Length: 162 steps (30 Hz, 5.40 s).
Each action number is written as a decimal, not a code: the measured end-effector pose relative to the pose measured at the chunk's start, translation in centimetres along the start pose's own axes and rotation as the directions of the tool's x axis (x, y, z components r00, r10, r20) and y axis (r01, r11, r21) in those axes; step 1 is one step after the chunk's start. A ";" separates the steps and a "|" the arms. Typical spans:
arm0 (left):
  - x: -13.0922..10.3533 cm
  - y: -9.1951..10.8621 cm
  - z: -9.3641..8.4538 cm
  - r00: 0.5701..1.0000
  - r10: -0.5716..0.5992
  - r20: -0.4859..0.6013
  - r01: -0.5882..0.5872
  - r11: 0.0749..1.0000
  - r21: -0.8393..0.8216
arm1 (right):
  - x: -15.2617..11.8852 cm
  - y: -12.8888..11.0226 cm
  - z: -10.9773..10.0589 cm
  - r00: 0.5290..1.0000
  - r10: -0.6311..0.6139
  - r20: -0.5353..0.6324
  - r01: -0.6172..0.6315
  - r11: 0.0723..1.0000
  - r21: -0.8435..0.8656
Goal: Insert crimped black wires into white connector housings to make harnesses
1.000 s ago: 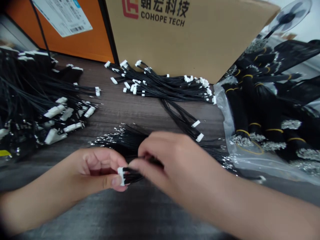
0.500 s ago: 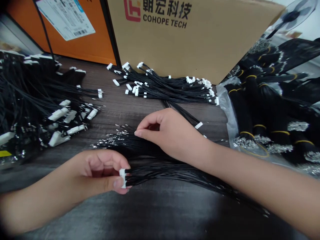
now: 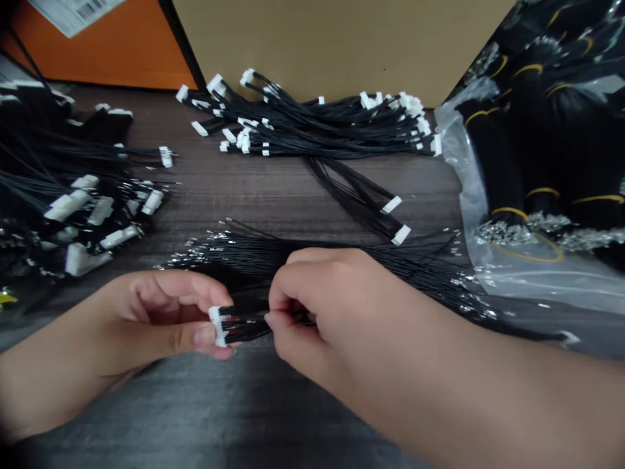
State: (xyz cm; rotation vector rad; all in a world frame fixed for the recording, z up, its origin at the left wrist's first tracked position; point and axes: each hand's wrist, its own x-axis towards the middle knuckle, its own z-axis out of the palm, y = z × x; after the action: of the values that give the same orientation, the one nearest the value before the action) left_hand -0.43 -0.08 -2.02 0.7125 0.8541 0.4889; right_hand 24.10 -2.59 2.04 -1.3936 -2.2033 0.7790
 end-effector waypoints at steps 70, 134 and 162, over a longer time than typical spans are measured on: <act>-0.2 2.2 1.8 0.991 -0.085 -0.099 0.094 0.991 0.092 | -0.8 -0.2 0.3 0.996 0.086 -0.006 -0.086 0.996 0.038; 0.3 -0.1 -0.1 1.000 0.017 0.020 -0.017 0.999 -0.028 | 0.1 -1.3 -0.1 0.988 -0.152 -0.008 0.148 0.972 -0.184; -0.8 2.1 1.7 0.989 -0.086 -0.123 0.092 0.995 0.041 | -1.0 -0.8 1.4 0.868 -0.485 -0.105 0.398 0.807 -0.436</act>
State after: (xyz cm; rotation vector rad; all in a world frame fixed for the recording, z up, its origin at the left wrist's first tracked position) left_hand 0.24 0.18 0.72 0.6890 1.0096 0.4369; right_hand 23.09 -4.06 1.46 -0.9848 -2.4581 0.0009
